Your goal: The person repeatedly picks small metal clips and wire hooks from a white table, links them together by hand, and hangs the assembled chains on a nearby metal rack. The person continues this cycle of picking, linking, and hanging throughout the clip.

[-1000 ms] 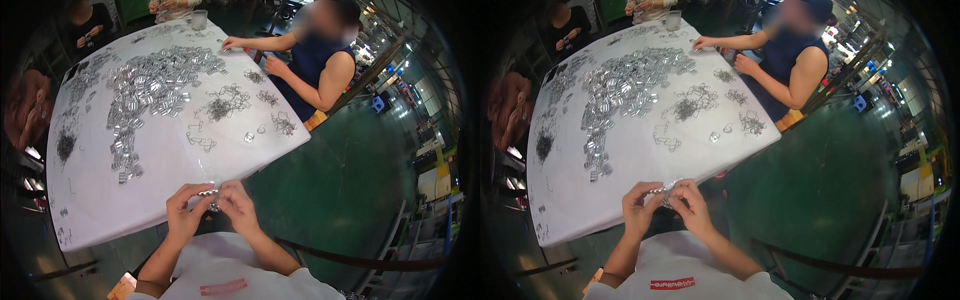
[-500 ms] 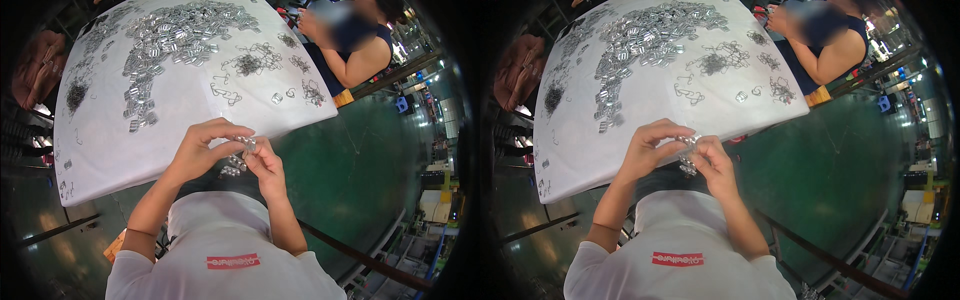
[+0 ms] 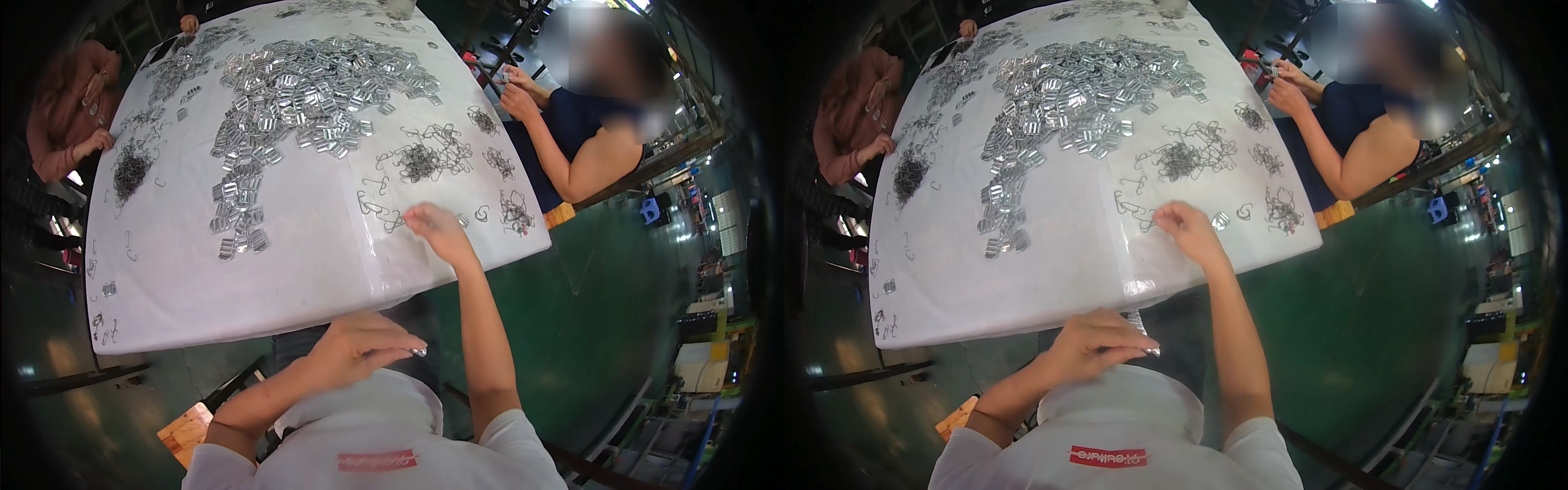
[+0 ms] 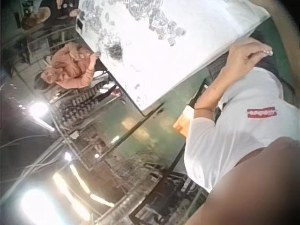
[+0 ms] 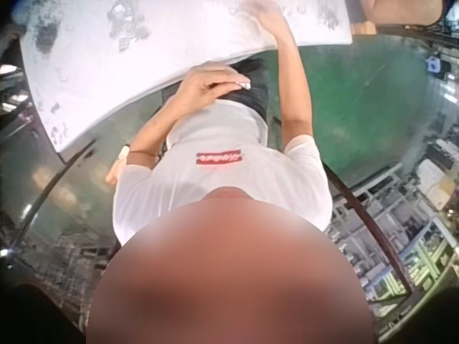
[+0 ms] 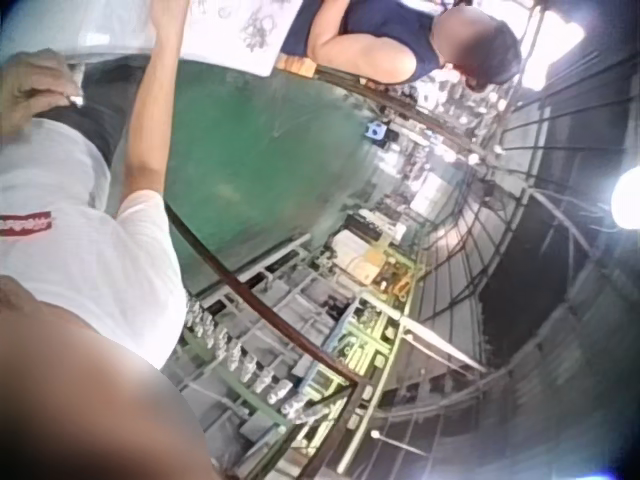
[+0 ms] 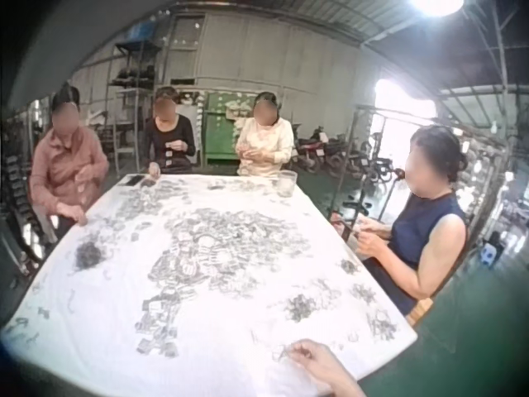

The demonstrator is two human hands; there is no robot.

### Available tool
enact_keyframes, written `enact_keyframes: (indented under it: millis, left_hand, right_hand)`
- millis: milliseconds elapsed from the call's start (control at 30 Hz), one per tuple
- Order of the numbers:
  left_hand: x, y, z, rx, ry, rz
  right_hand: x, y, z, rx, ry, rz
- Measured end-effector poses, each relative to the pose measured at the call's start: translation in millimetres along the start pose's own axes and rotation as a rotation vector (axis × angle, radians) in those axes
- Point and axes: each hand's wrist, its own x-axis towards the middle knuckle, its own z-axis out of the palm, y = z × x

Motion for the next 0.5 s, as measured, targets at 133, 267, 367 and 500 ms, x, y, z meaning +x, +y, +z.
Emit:
enact_keyframes:
  millis: [133, 267, 367, 500]
  left_hand:
    - [-5.2, -11.8, 5.9, -0.019, 0.050, -0.035]
    - [-8.2, -16.8, 8.1, -0.110, 0.131, -0.136]
    - [-11.2, -19.2, 6.6, -0.132, 0.170, -0.186]
    - [-16.7, -25.2, 2.4, -0.088, 0.168, -0.172]
  right_hand:
    - [97.2, 6.2, 10.7, -0.302, 0.080, 0.066]
    - [154.8, -15.1, 25.3, -0.601, 0.163, 0.386]
    - [171.5, -26.7, 40.1, -0.764, 0.145, 0.521]
    - [170.3, -16.3, 55.1, -0.924, 0.153, 0.369]
